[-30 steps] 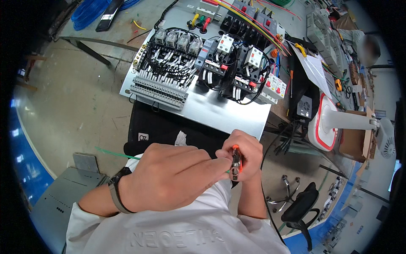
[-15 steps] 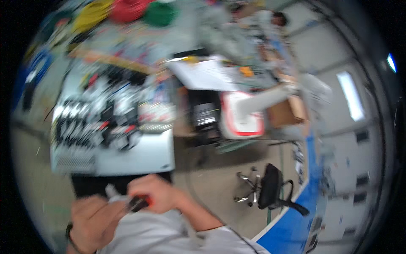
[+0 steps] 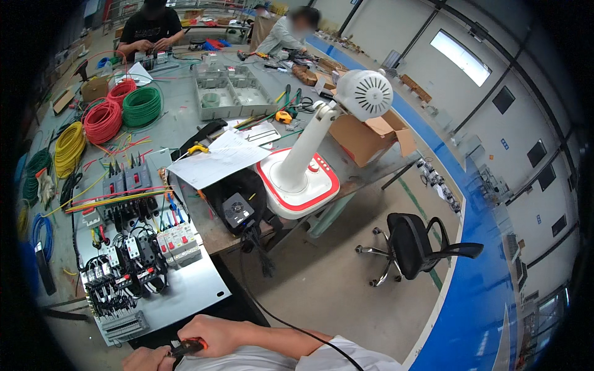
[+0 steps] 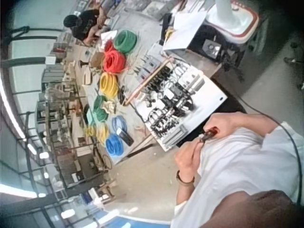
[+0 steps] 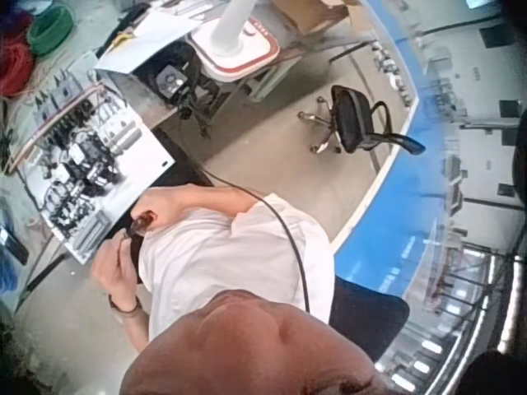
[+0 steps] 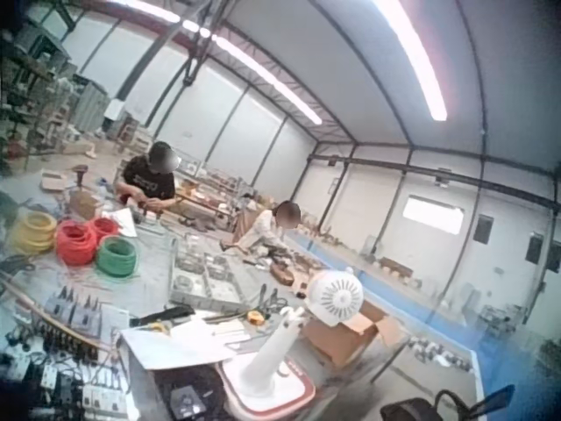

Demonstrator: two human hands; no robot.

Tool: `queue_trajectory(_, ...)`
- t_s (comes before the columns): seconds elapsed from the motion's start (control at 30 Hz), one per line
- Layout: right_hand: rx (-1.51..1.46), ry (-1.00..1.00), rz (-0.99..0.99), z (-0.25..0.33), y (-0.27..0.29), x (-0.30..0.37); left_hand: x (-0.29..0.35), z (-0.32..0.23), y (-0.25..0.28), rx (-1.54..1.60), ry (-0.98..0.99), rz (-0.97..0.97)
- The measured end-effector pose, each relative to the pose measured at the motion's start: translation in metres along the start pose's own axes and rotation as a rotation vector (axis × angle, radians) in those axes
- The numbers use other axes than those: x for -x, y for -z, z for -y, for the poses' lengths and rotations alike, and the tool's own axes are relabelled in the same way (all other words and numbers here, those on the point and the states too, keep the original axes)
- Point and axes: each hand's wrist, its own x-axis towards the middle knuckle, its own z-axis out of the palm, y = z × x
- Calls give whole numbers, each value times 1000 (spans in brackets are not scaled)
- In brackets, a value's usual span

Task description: The person strips insulation from multiple colored wires using pliers and inserts them into terminals on an electrical control panel. The person handles green, red, and yellow wires sequentially, preparing and connecting each one.

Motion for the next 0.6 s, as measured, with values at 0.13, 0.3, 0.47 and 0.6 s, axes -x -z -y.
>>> queue_trajectory(0.13,71,16,-74,0,-2,3,7,7,-20,3,63,-157)
queue_trajectory(0.3,141,26,-165,-2,-4,9,7,9,-27,-4,27,-168)
queue_trajectory(0.47,192,117,-198,-10,-5,3,10,19,-24,-7,14,-148)
queue_trajectory(0.6,109,28,-146,-1,-3,-4,8,18,-20,30,29,-160)
